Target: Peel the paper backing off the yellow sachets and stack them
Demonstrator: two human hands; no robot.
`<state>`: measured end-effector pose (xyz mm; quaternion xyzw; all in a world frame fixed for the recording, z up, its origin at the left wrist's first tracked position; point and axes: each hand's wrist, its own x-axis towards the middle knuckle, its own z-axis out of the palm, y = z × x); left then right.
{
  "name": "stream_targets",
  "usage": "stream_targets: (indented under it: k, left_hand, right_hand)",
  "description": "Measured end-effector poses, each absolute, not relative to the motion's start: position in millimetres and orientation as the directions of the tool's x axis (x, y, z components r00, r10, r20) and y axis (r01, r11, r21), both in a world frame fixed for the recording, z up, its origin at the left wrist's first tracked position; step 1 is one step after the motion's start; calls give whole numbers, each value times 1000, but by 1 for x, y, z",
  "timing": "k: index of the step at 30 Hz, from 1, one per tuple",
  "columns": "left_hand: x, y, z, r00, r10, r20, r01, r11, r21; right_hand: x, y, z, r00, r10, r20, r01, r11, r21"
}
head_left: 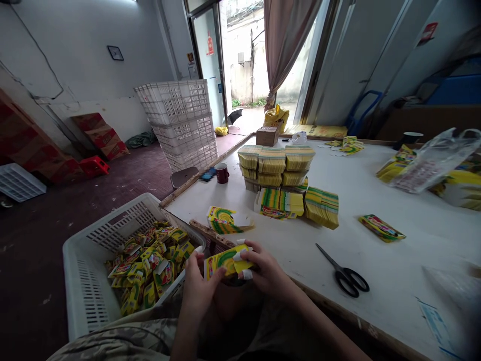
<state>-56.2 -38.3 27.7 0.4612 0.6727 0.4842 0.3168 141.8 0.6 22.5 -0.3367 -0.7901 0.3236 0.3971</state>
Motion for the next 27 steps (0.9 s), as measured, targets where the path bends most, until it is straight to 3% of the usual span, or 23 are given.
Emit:
stream_targets:
  k: [3, 6, 10, 16, 22, 27]
  left_hand:
    - [-58, -37, 25, -309, 942, -131, -66, 117, 991]
    - [-54, -38, 29, -328, 930, -166, -231, 92, 969]
    - [-47, -39, 34, -335, 922, -193, -299, 90, 950]
    - [-38, -42, 36, -243, 950, -197, -320, 113, 941]
    - [-38, -42, 30, -297, 936, -188, -368, 70, 927]
    - [-40, -40, 22, -327, 920, -217, -423, 63, 904]
  right_hand:
    - [139, 0, 19, -419, 794, 440, 294, 577, -761]
    - [141, -1, 21, -494, 763, 416, 308, 602, -737]
    - [147, 1, 29, -615, 708, 346, 243, 587, -772]
    - [141, -1, 26, -481, 793, 373, 246, 530, -811]
    - [136, 0, 20, -474, 785, 399, 143, 516, -845]
    - [139, 4, 17, -506, 759, 409, 235, 578, -782]
